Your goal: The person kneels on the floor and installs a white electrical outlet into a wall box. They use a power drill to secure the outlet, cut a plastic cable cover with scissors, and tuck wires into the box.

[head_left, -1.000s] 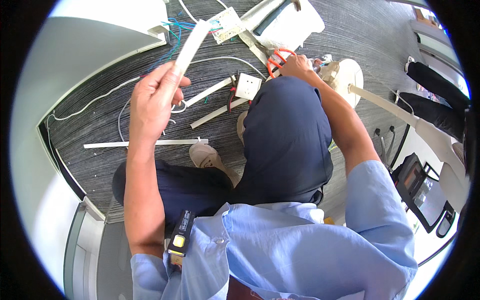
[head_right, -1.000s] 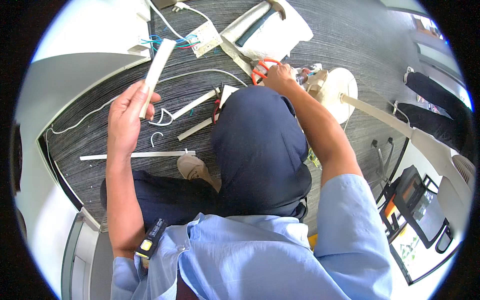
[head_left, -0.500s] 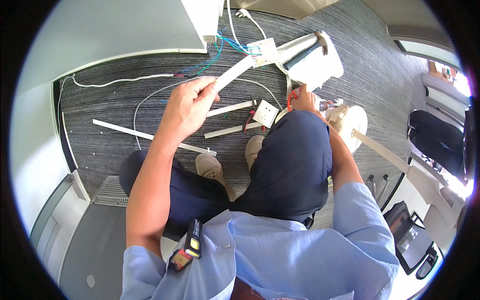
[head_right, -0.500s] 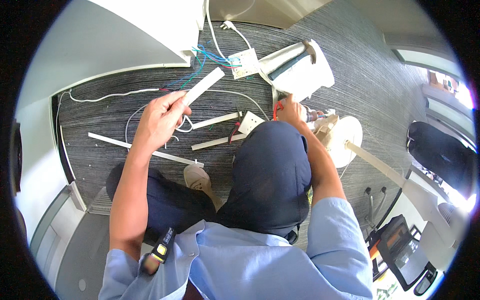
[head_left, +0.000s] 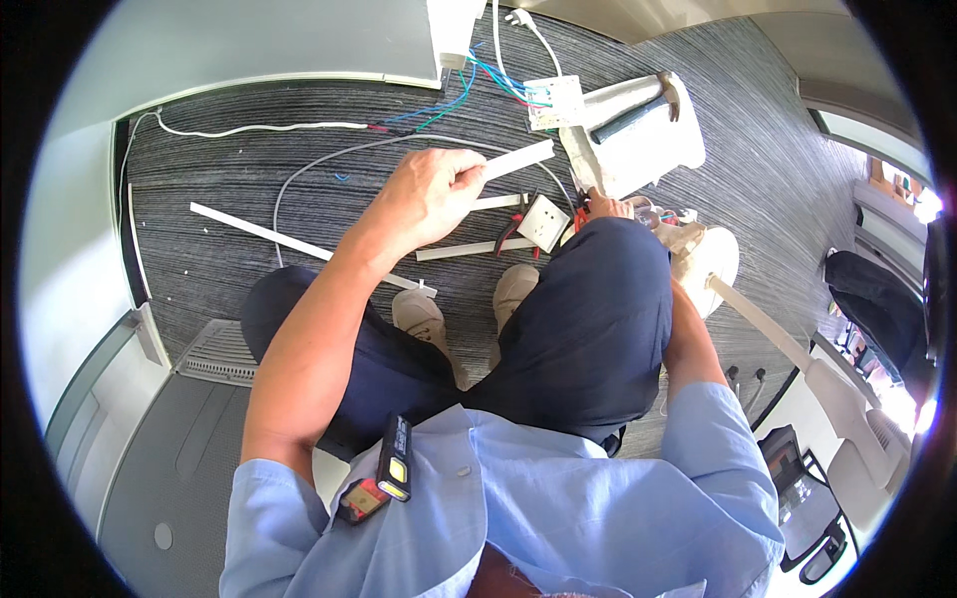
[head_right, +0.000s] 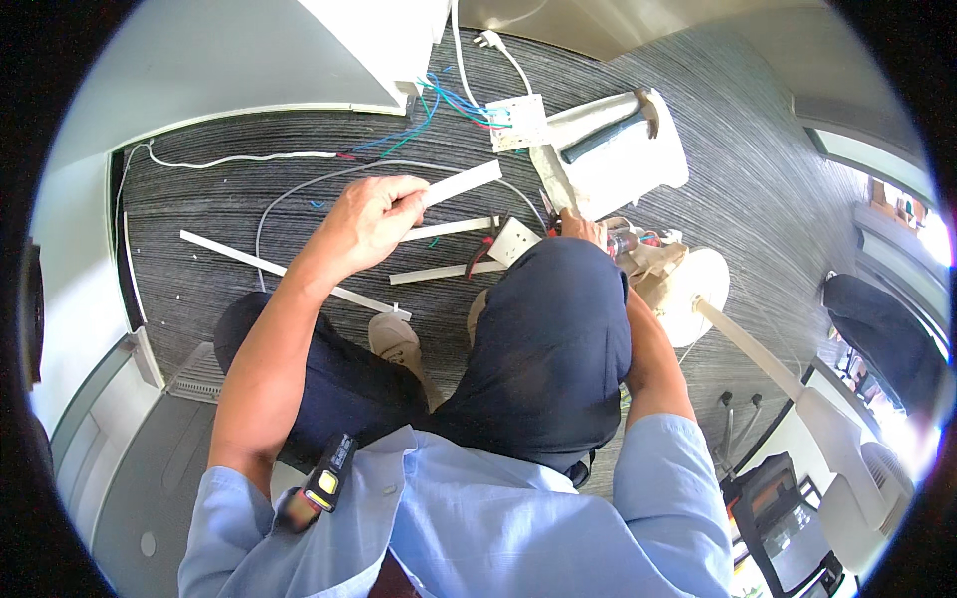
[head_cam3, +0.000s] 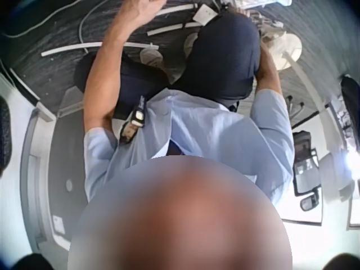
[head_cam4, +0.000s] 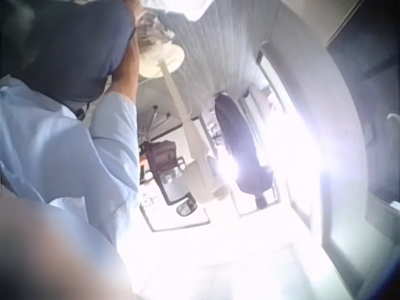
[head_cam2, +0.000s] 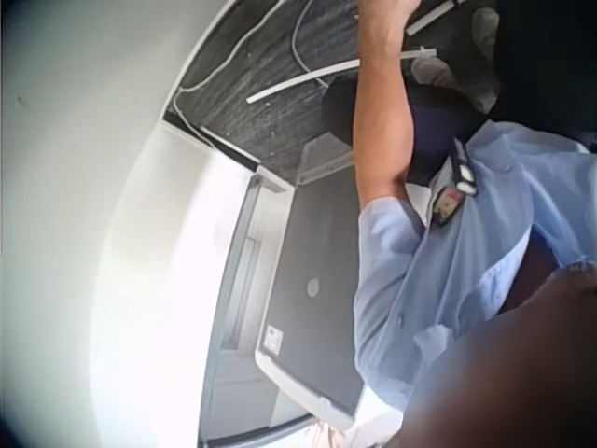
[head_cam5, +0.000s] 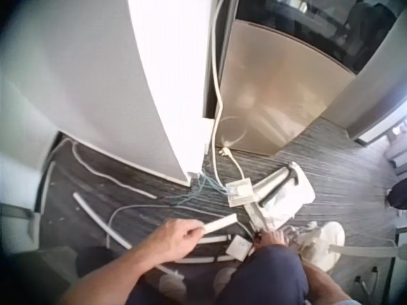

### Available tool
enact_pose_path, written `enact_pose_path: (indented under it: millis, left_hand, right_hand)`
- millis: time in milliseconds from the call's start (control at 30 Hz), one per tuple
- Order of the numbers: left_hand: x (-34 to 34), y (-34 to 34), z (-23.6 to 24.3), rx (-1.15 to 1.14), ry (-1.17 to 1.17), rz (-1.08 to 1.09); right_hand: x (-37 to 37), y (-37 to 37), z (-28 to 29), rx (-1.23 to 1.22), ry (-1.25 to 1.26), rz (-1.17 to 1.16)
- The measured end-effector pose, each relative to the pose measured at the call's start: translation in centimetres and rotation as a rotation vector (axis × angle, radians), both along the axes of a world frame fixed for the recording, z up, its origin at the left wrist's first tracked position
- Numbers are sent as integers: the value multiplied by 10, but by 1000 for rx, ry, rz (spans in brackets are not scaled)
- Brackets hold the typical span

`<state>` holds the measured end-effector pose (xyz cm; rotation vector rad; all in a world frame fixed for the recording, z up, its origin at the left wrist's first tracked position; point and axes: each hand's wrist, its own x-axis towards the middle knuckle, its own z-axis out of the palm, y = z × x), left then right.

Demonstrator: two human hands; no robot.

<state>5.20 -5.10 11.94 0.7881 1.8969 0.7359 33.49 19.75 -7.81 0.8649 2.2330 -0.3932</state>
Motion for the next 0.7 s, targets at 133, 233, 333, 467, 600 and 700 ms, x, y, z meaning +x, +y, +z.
enact_pose_path:
  millis: [133,233,333,467,600,700]
  left_hand:
    - [-7,1,2,84,111,37]
    - [-7,3,0,278,197,108]
    - [-8,8,-2,418,300,119]
    - [-10,15,2,564,367,216]
    - [-22,13,14,649,416,294]
    - [-30,3,25,638,448,320]
  right_hand:
    - [18,-9,4,4,352,-388]
    - [16,-18,41,-224,969,-702]
    - [-12,-3,113,-497,1064,-898]
    - [-66,21,233,-747,941,-773]
    - [-110,2,308,-745,831,-374]
    - [-128,-40,319,-980,715,-258]
